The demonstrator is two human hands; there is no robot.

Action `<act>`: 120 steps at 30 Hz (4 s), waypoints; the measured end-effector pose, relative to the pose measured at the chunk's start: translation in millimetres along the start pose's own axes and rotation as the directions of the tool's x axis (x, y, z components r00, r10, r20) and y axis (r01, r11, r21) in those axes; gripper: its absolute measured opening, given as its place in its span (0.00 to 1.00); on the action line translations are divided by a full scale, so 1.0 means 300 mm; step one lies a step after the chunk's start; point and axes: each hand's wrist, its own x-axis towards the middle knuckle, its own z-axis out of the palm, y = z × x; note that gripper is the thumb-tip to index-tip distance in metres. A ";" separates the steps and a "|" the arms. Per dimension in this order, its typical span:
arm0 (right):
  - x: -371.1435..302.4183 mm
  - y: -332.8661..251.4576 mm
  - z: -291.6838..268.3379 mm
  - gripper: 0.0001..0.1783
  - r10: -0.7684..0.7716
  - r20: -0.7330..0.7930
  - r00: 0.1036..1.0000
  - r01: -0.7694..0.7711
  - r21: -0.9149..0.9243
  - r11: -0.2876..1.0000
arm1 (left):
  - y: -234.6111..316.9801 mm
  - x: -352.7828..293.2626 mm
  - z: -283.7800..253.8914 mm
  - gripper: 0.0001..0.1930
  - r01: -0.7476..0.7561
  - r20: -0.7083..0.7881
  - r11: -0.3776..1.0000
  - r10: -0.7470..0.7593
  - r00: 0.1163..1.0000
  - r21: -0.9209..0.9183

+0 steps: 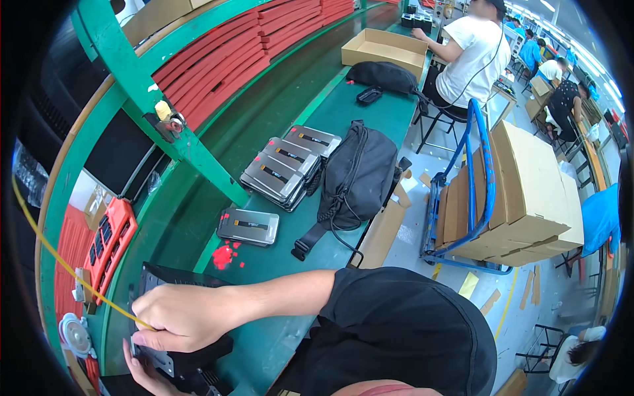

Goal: Assembling electronic devices by fitting components into housings and scanning barcodes for tracking.

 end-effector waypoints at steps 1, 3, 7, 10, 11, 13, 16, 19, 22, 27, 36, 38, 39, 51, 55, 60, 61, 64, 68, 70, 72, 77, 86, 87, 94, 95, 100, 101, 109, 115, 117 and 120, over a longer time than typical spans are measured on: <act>0.002 -0.001 -0.012 0.25 -0.034 -0.037 0.999 0.033 -0.049 0.998 | -0.013 -0.034 -0.026 0.31 -0.011 -0.202 0.988 0.042 0.978 0.152; -0.003 -0.011 -0.057 0.25 -0.054 -0.076 0.996 0.046 -0.112 0.993 | -0.073 -0.080 -0.077 0.25 0.021 -0.378 0.957 0.094 0.921 0.288; 0.013 -0.005 -0.092 0.24 -0.036 -0.059 0.998 0.028 -0.124 0.992 | -0.194 -0.254 -0.124 0.27 0.064 -0.278 0.520 0.345 0.896 0.851; 0.015 0.009 -0.103 0.24 -0.032 -0.043 0.999 0.023 -0.200 0.979 | -0.252 -0.351 -0.075 0.29 0.053 -0.075 0.058 0.478 0.875 0.997; 0.011 0.013 -0.107 0.24 -0.022 -0.042 0.999 0.014 -0.198 0.980 | -0.259 -0.358 -0.063 0.28 0.036 -0.047 0.030 0.497 0.866 0.999; 0.011 0.021 -0.119 0.24 -0.014 -0.075 0.997 -0.005 -0.252 0.968 | -0.271 -0.357 -0.038 0.26 0.000 0.013 -0.024 0.540 0.841 1.000; 0.009 0.024 -0.169 0.23 -0.013 -0.141 0.990 -0.035 -0.333 0.942 | -0.269 -0.374 -0.004 0.26 0.038 -0.049 0.031 0.541 0.839 0.999; 0.013 0.024 -0.238 0.22 -0.037 -0.233 0.972 -0.065 -0.417 0.907 | -0.257 -0.417 0.033 0.26 0.069 -0.109 0.095 0.537 0.837 0.993; 0.007 0.029 -0.304 0.23 -0.069 -0.328 0.942 -0.112 -0.500 0.859 | -0.253 -0.464 0.046 0.26 0.112 -0.181 0.162 0.519 0.835 0.980; -0.018 0.026 -0.357 0.29 0.164 -0.490 0.856 -0.323 -0.260 0.910 | -0.256 -0.499 0.013 0.27 0.086 -0.136 0.122 0.501 0.854 0.989; -0.032 0.016 -0.369 0.41 0.138 -0.411 0.901 -0.065 0.186 0.980 | -0.369 -0.563 -0.113 0.34 0.116 -0.188 0.194 0.411 0.892 0.974; -0.026 0.013 -0.344 0.39 0.134 -0.432 0.892 -0.113 0.074 0.991 | -0.377 -0.564 -0.116 0.33 0.116 -0.197 0.202 0.452 0.870 0.973; -0.026 0.014 -0.335 0.37 0.129 -0.453 0.882 -0.168 -0.048 0.985 | -0.387 -0.562 -0.116 0.33 0.101 -0.190 0.208 0.474 0.860 0.973; -0.217 -0.058 -0.239 0.07 -0.210 -0.459 0.863 -0.206 -0.700 0.683 | -0.409 -0.555 -0.109 0.34 0.073 -0.210 0.270 0.525 0.825 0.960; -0.611 -0.100 -0.277 0.06 0.090 -0.331 0.939 -0.329 -0.792 0.515 | -0.414 -0.552 -0.118 0.35 0.083 -0.220 0.273 0.523 0.824 0.958; -0.897 -0.362 -0.633 0.14 -0.099 -0.842 0.530 -0.612 -0.461 0.642 | -0.405 -0.559 -0.109 0.33 0.079 -0.222 0.275 0.541 0.811 0.958; -0.962 -0.398 -0.745 0.15 -0.153 -0.869 0.470 -0.636 -0.454 0.624 | -0.400 -0.554 -0.105 0.33 0.071 -0.206 0.260 0.543 0.814 0.963; -1.088 -0.400 -1.022 0.17 -0.143 -0.956 0.255 -0.650 -0.279 0.707 | -0.403 -0.543 -0.099 0.33 0.066 -0.200 0.259 0.536 0.820 0.964; -1.153 -0.275 -1.400 0.13 0.079 -0.988 0.131 -0.924 -0.093 0.370 | -0.415 -0.545 -0.121 0.33 0.070 -0.201 0.255 0.535 0.820 0.964; -1.139 -0.196 -1.529 0.14 0.004 -0.977 0.214 -0.947 -0.207 0.246 | -0.418 -0.543 -0.115 0.33 0.077 -0.207 0.254 0.539 0.816 0.964; -1.121 -0.099 -1.618 0.18 -0.123 -0.909 0.398 -0.917 -0.395 -0.045 | -0.414 -0.546 -0.109 0.34 0.078 -0.225 0.285 0.532 0.816 0.955; -1.002 0.039 -1.680 0.24 0.012 -0.930 0.366 -0.920 -0.364 -0.145 | -0.403 -0.559 -0.098 0.35 0.101 -0.237 0.272 0.531 0.814 0.957; -1.123 0.057 -1.852 0.16 -0.050 -0.900 0.434 -0.840 -0.424 0.340 | -0.400 -0.552 -0.082 0.33 0.073 -0.210 0.260 0.551 0.807 0.963; -1.109 0.053 -1.824 0.15 -0.054 -0.927 0.372 -0.810 -0.352 0.469 | -0.396 -0.556 -0.078 0.33 0.077 -0.220 0.273 0.545 0.809 0.959; -1.170 -0.001 -1.741 0.13 0.005 -0.947 0.320 -0.716 -0.238 0.656 | -0.397 -0.553 -0.063 0.32 0.040 -0.241 0.359 0.537 0.809 0.933; -1.187 -0.013 -1.743 0.12 0.041 -0.946 0.322 -0.719 -0.217 0.660 | -0.396 -0.555 -0.058 0.33 0.040 -0.244 0.363 0.535 0.809 0.931; -1.177 -0.111 -1.729 0.11 0.200 -0.941 0.274 -0.812 -0.115 0.573 | -0.382 -0.535 -0.046 0.35 0.057 -0.275 0.393 0.525 0.805 0.918; -1.142 -0.134 -1.693 0.11 0.257 -0.932 0.256 -0.852 -0.092 0.515 | -0.378 -0.543 -0.046 0.37 0.063 -0.279 0.392 0.525 0.804 0.918; -0.778 -0.132 -1.532 0.09 0.521 -0.629 0.577 -0.730 -0.683 -0.016 | -0.361 -0.547 -0.051 0.36 0.069 -0.315 0.457 0.488 0.814 0.887; -0.751 0.021 -1.554 0.11 0.667 -0.597 0.446 -0.522 -0.779 -0.348 | -0.340 -0.545 -0.026 0.37 0.076 -0.333 0.482 0.475 0.815 0.873; -0.792 0.067 -1.538 0.12 0.549 -0.680 0.486 -0.591 -0.718 -0.367 | -0.348 -0.549 -0.024 0.37 0.072 -0.317 0.460 0.480 0.818 0.885; -0.828 0.120 -1.493 0.12 0.284 -0.817 0.502 -0.724 -0.576 -0.380 | -0.351 -0.548 -0.023 0.37 0.078 -0.321 0.457 0.483 0.815 0.886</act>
